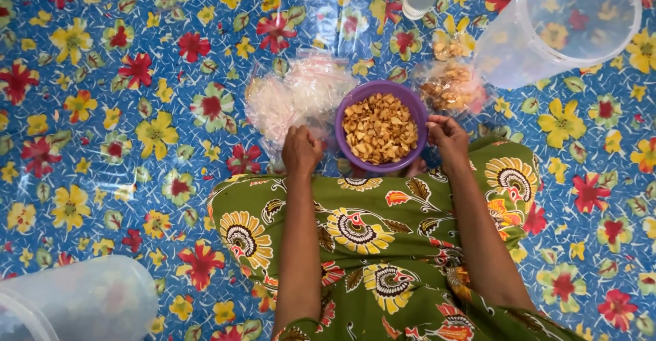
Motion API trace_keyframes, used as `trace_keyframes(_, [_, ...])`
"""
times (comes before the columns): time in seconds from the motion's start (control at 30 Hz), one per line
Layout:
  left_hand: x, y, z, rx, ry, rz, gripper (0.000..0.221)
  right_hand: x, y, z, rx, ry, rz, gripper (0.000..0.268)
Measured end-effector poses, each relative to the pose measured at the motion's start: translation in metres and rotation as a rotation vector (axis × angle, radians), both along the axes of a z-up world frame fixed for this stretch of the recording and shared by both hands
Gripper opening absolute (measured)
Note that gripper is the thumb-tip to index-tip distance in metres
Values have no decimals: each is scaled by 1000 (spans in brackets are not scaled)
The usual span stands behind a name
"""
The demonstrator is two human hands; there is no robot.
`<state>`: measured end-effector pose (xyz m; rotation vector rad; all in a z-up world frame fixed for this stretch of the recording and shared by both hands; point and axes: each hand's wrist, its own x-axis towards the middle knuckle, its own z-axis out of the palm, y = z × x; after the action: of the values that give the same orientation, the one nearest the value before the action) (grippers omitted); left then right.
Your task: Manually filling small plastic bags with snacks from a bowl while sitting on the floor.
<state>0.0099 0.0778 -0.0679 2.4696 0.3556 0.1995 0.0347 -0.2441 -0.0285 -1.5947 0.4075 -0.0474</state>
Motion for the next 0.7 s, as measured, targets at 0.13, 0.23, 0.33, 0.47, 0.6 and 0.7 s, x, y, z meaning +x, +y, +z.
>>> trace_keyframes(0.13, [3,-3,-4,19,11,-23,13,-2,2,4,-5,6,-5,16])
trace_keyframes(0.23, [1,-4,7,-4,-7,-34,11,-3,1,4,4,-3,4,16])
trace_keyframes(0.33, [-2,-7,26,-35,-58,-6,12,-4,1,4,-4,-13,17,16])
trace_keyframes(0.47, [-7,-10,50,-127,-99,90,13,-5,1,4,-13,-15,9,17])
trace_keyframes(0.6, [-8,-8,58,-158,-105,75,8,-6,1,6,-18,-22,23,18])
trace_keyframes(0.7, [-13,-12,78,-300,-221,83,17,-6,-1,2,-21,-26,28,18])
